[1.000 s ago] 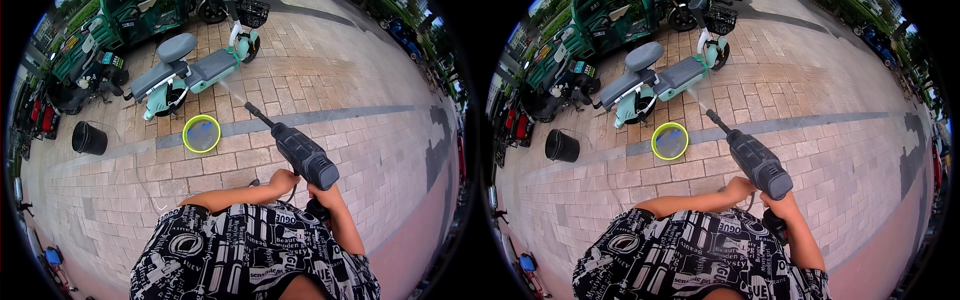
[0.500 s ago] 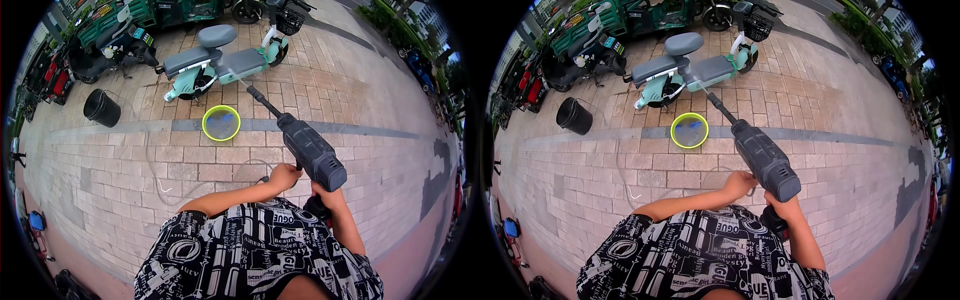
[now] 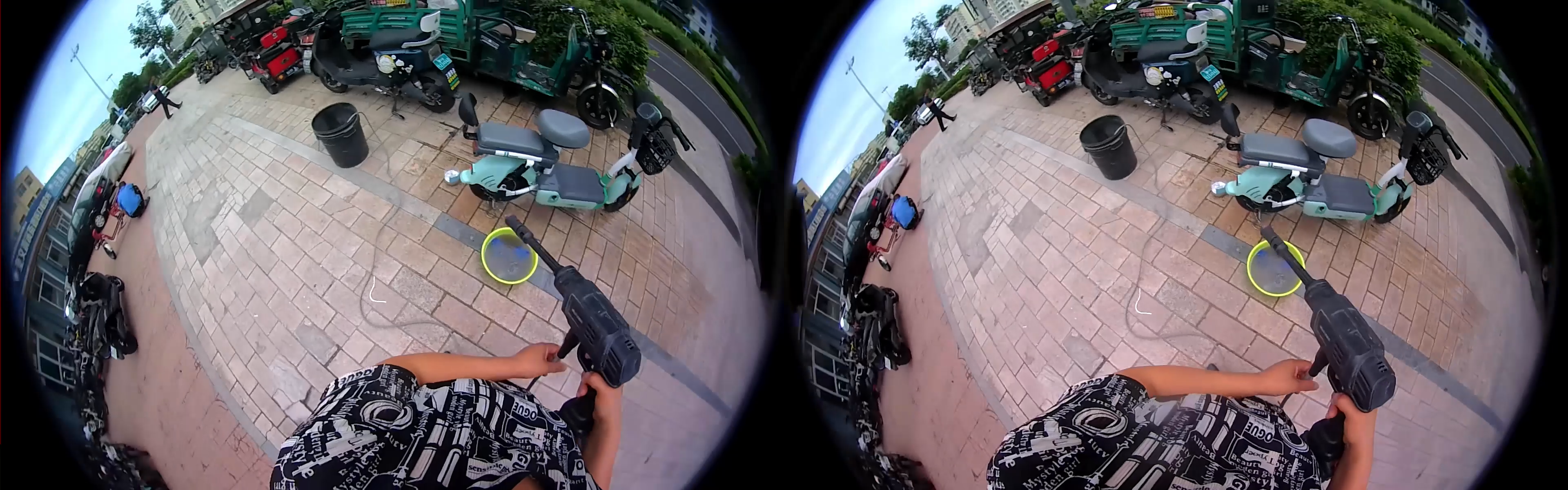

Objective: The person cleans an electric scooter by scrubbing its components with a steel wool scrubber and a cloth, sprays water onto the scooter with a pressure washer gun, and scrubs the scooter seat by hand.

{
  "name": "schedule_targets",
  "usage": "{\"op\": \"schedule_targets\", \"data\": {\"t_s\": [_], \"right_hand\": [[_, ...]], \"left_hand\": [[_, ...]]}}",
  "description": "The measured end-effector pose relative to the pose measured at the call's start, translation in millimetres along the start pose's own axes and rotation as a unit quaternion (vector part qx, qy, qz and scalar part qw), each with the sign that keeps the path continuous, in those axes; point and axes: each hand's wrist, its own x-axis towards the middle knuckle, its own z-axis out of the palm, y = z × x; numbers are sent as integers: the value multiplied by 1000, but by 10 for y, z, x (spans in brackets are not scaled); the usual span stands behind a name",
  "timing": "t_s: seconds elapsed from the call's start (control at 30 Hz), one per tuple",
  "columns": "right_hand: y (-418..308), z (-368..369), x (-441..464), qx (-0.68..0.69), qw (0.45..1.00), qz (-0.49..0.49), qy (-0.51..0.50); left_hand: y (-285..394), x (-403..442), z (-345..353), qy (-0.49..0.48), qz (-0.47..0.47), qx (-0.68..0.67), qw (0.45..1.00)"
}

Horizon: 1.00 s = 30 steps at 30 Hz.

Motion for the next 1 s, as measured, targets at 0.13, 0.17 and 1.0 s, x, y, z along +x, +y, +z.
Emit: {"op": "schedule_targets", "data": {"t_s": [0.13, 0.17, 1.0], "right_hand": [[-400, 463, 171, 89, 995, -9, -37], [-483, 538, 249, 105, 993, -30, -50], [-2223, 2236, 3196, 212, 951, -190, -120]], "left_hand": [[-46, -504, -664, 70, -3, 152, 986], [-147, -702, -833, 104, -12, 227, 968], [-1259, -4235, -2148, 530, -683, 140, 483]]}}
